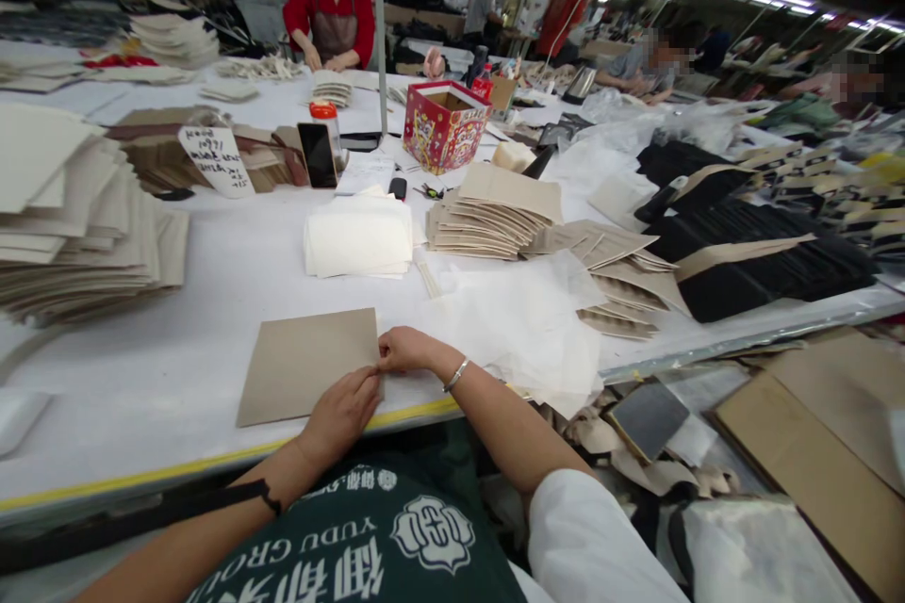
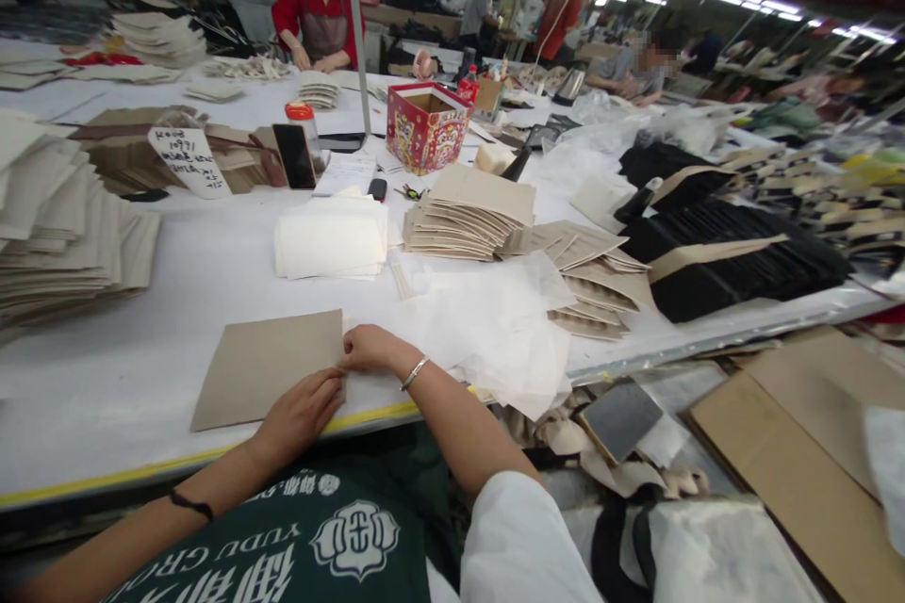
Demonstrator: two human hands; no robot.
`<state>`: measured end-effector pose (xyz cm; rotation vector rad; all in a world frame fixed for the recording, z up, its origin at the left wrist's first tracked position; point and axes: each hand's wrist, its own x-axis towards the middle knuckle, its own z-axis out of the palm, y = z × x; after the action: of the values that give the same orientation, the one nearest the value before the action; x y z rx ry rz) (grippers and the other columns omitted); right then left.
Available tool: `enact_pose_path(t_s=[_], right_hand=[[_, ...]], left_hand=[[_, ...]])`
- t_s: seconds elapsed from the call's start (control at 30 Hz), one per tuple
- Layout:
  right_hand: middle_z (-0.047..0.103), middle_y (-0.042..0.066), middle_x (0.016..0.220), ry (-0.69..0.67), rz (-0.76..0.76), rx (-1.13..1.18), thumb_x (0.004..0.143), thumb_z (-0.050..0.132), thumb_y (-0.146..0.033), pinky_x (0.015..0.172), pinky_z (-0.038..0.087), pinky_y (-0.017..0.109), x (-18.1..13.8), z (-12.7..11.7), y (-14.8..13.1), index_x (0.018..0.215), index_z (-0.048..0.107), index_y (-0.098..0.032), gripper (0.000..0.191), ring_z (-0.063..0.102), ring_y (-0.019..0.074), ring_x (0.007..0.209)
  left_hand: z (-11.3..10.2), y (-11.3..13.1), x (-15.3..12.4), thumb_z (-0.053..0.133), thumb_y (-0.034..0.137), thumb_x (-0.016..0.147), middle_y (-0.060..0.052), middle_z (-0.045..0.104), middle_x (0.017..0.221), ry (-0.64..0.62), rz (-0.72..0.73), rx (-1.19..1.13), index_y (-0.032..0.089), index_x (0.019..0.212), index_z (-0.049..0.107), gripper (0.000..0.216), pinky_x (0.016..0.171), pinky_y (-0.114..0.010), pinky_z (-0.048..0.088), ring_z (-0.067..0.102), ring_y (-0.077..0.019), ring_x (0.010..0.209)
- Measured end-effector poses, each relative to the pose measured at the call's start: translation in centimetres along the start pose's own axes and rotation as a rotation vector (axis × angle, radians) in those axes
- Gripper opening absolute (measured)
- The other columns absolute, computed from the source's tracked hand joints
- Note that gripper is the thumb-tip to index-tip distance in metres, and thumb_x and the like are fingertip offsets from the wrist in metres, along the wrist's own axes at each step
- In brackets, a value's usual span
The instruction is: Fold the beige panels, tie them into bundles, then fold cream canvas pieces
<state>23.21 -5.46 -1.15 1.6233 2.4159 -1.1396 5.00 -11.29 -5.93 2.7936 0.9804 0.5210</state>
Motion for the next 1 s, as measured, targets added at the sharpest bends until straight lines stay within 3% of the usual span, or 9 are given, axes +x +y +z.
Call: enact_pose_path(t_s=[0.13,0.27,0.53,0.77,1.0], right_hand=[[0.059,-0.002,0.054,0.082,0.034,0.181,0.071,0.054,-0.022,0.05,0.034,0.018,0.8,-0.9,1.1,0.073,0.064,-0.014,0.014,0.05,0.0086,0.05],[0.059,-0.002,0.056,0.056,0.043,0.307,0.069,0.053,-0.019,0.048,0.035,0.016,1.6,-1.0,1.7,0.07,0.062,-0.013,0.011,0.051,0.0076,0.048],[0.061,0.001,0.055,0.132,0.018,0.051,0.066,0.055,-0.019,0.05,0.034,0.02,1.8,-0.8,1.0,0.069,0.065,-0.014,0.011,0.052,0.0103,0.051],[0.063,0.0,0.063,0.147,0.043,0.275,0.071,0.05,-0.021,0.047,0.036,0.016,2.9,-1.8,2.5,0.076,0.064,-0.013,0.016,0.051,0.0073,0.048],[0.062,0.001,0.057,0.124,0.067,0.251,0.067,0.051,-0.016,0.049,0.038,0.017,3.6,-2.2,2.2,0.07,0.065,-0.012,0.015,0.052,0.0083,0.047]], left_hand=[[0.1,-0.3,0.4,0.037,0.025,0.09,-0.01,0.061,0.101,-0.075,-0.022,-0.002,0.016,0.093,0.055,0.02,0.085,-0.034,0.05,0.059,-0.0199,0.091],[0.1,-0.5,0.5,0.039,0.026,0.089,-0.011,0.06,0.105,-0.099,-0.05,-0.053,0.017,0.092,0.055,0.018,0.087,-0.036,0.049,0.06,-0.0214,0.095],[-0.3,-0.9,1.6,0.046,0.025,0.084,-0.016,0.049,0.13,-0.208,-0.096,-0.045,0.017,0.085,0.055,0.012,0.09,-0.038,0.049,0.057,-0.0245,0.106],[-2.2,-0.2,3.4,0.047,0.024,0.081,-0.016,0.037,0.14,-0.445,-0.241,-0.149,0.016,0.081,0.054,0.01,0.094,-0.04,0.045,0.054,-0.0269,0.112],[-2.8,0.0,4.3,0.046,0.024,0.08,-0.017,0.019,0.148,-0.574,-0.345,-0.17,0.016,0.085,0.052,0.012,0.088,-0.042,0.046,0.056,-0.029,0.108]])
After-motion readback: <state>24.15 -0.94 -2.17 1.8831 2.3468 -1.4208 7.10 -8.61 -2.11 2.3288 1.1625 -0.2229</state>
